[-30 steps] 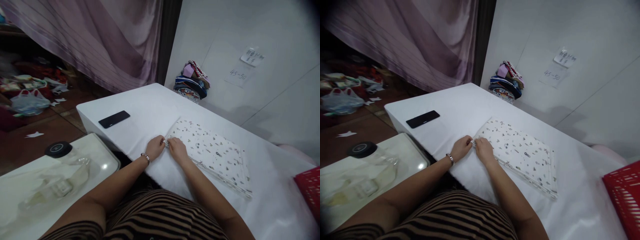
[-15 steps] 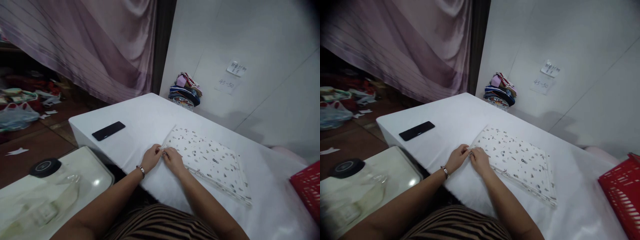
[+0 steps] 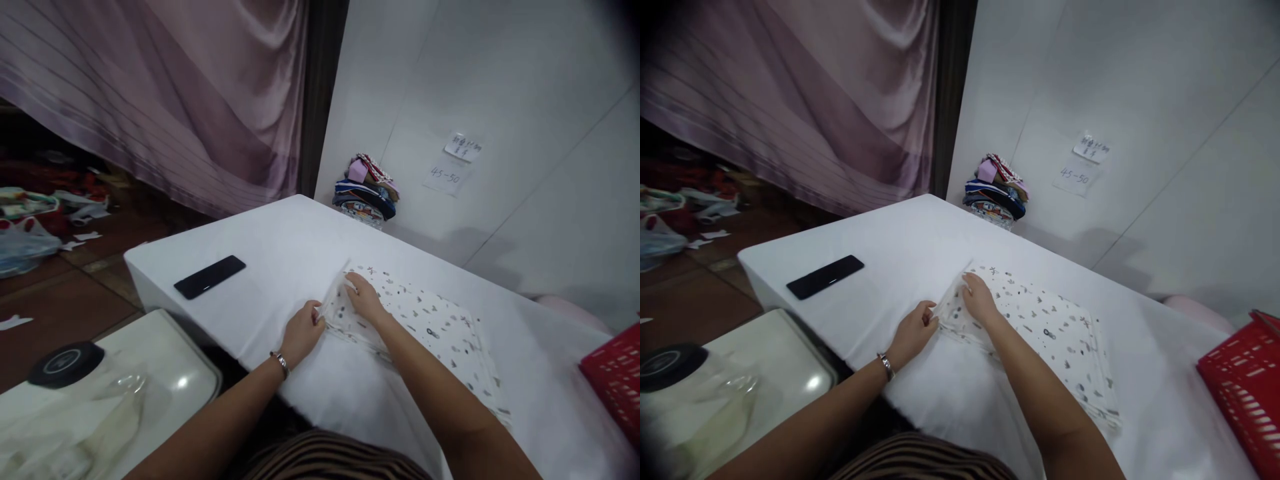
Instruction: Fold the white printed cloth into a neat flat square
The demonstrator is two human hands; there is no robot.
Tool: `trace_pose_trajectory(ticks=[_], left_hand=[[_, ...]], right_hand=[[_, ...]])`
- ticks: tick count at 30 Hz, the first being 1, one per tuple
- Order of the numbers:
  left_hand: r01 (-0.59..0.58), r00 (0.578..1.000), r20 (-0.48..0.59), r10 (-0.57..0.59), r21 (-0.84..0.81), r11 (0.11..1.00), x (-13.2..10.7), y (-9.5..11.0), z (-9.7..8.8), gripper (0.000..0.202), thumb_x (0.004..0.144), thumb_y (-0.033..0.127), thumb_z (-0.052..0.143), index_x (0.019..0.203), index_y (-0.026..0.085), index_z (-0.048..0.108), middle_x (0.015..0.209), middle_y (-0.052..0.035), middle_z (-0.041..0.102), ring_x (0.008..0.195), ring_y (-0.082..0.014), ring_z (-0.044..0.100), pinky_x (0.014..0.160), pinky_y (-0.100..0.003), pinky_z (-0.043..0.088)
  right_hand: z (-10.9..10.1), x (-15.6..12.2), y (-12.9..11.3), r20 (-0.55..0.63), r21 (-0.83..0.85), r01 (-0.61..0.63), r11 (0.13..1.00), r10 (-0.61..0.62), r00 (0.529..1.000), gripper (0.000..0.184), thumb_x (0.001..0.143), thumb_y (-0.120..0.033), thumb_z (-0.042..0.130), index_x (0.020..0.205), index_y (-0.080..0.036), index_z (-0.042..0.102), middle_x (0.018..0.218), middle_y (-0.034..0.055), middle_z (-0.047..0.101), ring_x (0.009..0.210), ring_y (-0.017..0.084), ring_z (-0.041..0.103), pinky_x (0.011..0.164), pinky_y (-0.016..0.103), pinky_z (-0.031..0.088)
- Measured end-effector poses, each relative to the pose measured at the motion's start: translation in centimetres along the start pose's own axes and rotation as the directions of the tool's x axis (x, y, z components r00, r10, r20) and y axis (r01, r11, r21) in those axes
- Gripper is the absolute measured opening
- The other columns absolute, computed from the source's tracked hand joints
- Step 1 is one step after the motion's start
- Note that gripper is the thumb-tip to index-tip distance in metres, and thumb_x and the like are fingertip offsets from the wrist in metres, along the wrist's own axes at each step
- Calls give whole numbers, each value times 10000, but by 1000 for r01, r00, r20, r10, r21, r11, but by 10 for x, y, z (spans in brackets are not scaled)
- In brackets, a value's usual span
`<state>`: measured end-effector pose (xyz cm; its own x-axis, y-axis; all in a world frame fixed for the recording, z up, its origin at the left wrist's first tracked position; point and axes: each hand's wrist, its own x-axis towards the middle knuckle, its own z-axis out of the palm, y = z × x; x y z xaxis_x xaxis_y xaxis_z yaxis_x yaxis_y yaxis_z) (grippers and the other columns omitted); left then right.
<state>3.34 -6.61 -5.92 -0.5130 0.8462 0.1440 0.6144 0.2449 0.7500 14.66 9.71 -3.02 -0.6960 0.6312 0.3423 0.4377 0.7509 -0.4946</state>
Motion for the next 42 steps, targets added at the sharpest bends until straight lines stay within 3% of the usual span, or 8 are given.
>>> trace_pose_trajectory(ticks=[4,7,12,19,24,29,36,42], left_hand=[[-4,1000,15,3,16,1000,0,-2,0,264,760,189,466,1022,218,488,736,36,559,697,-131,538,629,-249,380],[-16,999,42,15,13,1000,0,-3,-1,265,761,173,456,1021,218,485,735,35,553,704,-131,536,637,-249,379],[-6,996,91,6,3,1000,0,-2,-3,265,751,158,465,1007,216,502,728,33,552,701,-128,532,650,-250,372],[-3,990,144,0,16,1000,0,-1,-6,223,750,150,453,945,204,548,805,0,578,781,-145,529,698,-265,374],[-49,986,160,43,34,998,0,-2,-7,192,750,144,447,894,203,558,790,-1,575,774,-149,520,710,-276,370],[-46,988,146,41,31,998,0,-2,-6,184,739,128,450,873,206,548,781,2,572,766,-148,518,709,-276,365],[-63,985,163,59,22,998,0,-5,-5,188,731,113,453,867,207,542,794,0,574,778,-148,517,722,-280,370],[-72,988,133,72,-8,997,0,-8,-5,176,746,138,448,874,214,541,787,4,570,752,-146,528,703,-280,385]], right_hand=[[16,12,19,157,-165,-59,984,85,984,516,887,-372,426,1348,-144,402,1458,146,305,1364,277,208,1072,501,189],[28,13,30,259,-230,-84,969,144,955,550,903,-454,385,1367,-161,371,1475,142,266,1373,286,174,1073,533,125],[27,31,37,252,-265,-115,957,184,950,517,917,-461,336,1345,-175,392,1471,122,286,1368,253,190,1063,505,163],[28,58,47,302,-373,-157,914,280,911,589,925,-474,284,1410,-139,286,1509,115,176,1387,250,108,1086,473,71],[18,78,59,240,-304,-210,929,288,927,415,926,-366,310,1251,-204,510,1371,66,458,1264,209,388,1025,344,285],[6,118,73,198,-340,-344,875,424,884,414,886,-252,380,1262,-145,515,1323,102,508,1211,234,457,990,332,339],[4,152,73,365,-345,-363,866,480,798,337,809,-430,540,739,-147,708,808,119,698,839,256,631,753,302,439],[7,150,73,305,-253,-354,900,422,854,161,776,-269,567,813,-156,675,828,60,683,773,181,607,659,234,421]])
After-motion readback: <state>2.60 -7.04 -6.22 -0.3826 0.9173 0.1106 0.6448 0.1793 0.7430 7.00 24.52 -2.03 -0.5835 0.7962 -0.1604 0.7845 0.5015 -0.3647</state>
